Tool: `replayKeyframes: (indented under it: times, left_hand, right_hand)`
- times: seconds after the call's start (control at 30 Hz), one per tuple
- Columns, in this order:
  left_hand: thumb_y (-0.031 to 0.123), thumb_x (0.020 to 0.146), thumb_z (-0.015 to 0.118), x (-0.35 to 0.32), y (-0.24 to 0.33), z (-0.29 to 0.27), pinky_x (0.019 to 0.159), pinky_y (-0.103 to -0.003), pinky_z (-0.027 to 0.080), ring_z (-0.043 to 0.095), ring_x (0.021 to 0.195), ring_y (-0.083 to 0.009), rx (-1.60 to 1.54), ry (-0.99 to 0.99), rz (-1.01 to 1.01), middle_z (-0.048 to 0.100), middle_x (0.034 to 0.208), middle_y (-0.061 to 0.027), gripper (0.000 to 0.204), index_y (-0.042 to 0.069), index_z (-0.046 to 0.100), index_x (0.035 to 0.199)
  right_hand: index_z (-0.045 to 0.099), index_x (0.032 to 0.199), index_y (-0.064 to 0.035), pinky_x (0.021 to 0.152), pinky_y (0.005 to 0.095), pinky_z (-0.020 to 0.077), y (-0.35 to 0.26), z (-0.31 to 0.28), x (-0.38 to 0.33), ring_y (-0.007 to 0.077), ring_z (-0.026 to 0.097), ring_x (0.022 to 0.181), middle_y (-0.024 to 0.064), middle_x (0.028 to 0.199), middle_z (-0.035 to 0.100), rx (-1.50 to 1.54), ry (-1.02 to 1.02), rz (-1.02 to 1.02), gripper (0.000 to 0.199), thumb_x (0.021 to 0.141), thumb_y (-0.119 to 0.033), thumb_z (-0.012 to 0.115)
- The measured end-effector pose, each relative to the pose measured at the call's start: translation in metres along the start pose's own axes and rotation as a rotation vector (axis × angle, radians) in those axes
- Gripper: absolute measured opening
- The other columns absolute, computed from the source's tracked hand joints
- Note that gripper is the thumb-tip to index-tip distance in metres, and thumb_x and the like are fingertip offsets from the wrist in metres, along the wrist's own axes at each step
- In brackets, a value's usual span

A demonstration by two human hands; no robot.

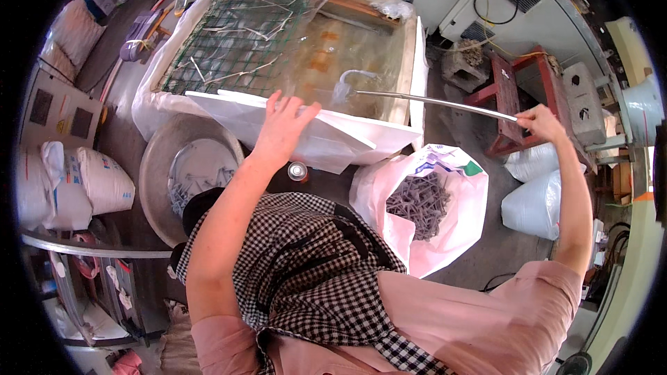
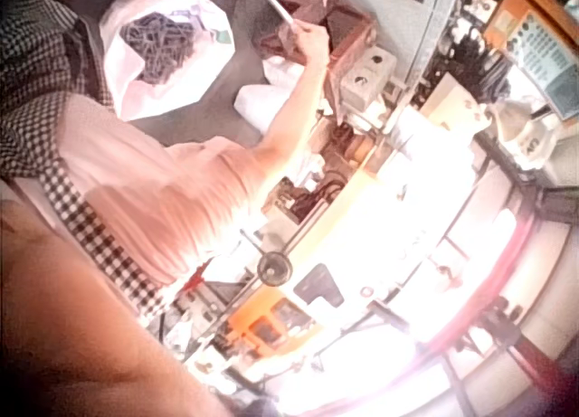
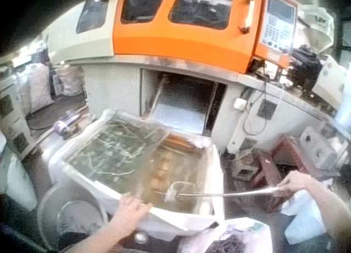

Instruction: The person stirs water in a tank using a metal rod, picks up gray plastic parts from a bag, and washes the parts by hand in a metal bowl inside the tank.

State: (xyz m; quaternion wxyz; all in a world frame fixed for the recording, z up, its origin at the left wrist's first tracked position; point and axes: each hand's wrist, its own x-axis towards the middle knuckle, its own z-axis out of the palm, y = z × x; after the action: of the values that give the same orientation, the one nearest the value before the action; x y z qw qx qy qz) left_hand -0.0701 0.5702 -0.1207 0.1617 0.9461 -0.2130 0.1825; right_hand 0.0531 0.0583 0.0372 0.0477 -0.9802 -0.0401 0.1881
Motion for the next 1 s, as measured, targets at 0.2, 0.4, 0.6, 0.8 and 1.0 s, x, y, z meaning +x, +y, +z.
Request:
replayKeyframes:
  times: [0.2,0.4,0.6,0.8,1.0]
  left_hand:
    - [0.001,0.074,0.049,0.003,0.003,0.003,0.103,-0.048,0.025,0.051,0.098,-0.0239,0.001,0.033,-0.005,0.049,0.098,-0.0093,0.038,0.011,0.055,0.11]
    - [0.002,0.072,0.051,-0.001,0.0,0.004,0.102,-0.049,0.026,0.051,0.1,-0.0235,-0.016,0.03,-0.038,0.049,0.1,-0.0093,0.039,0.012,0.056,0.11]
    - [0.006,0.07,0.055,-0.001,-0.003,0.008,0.102,-0.048,0.026,0.049,0.104,-0.0251,-0.03,0.032,-0.045,0.049,0.102,-0.01,0.043,0.013,0.056,0.112]
    - [0.005,0.069,0.054,-0.001,-0.001,0.006,0.103,-0.048,0.026,0.049,0.107,-0.0251,-0.041,0.022,-0.059,0.049,0.102,-0.0107,0.043,0.013,0.056,0.111]
    - [0.003,0.069,0.054,0.002,-0.002,0.009,0.103,-0.048,0.026,0.048,0.107,-0.0243,-0.096,0.062,-0.064,0.049,0.101,-0.0103,0.043,0.013,0.056,0.111]
  right_hand:
    - [0.066,0.099,-0.005,0.071,0.0321,0.0484,-0.016,0.084,0.029,0.0182,0.064,0.074,0.017,0.082,0.067,0.135,-0.001,-0.023,0.025,0.079,-0.02,0.065]
    - [0.064,0.104,-0.0044,0.072,0.0329,0.0484,-0.069,0.15,0.073,0.0233,0.065,0.078,0.0184,0.085,0.066,0.242,-0.068,-0.042,0.03,0.083,-0.025,0.061]
    - [0.063,0.105,-0.0057,0.076,0.034,0.0481,-0.107,0.199,0.139,0.0278,0.064,0.082,0.0216,0.087,0.064,0.245,-0.11,-0.168,0.032,0.083,-0.028,0.06]
    - [0.064,0.103,-0.005,0.079,0.0346,0.0475,-0.157,0.225,0.2,0.0311,0.063,0.087,0.0189,0.096,0.064,0.247,-0.11,-0.296,0.031,0.084,-0.029,0.059]
    - [0.063,0.103,-0.0043,0.077,0.0334,0.0472,-0.173,0.249,0.212,0.0298,0.063,0.087,0.0197,0.096,0.063,0.321,-0.074,-0.354,0.032,0.084,-0.03,0.058]
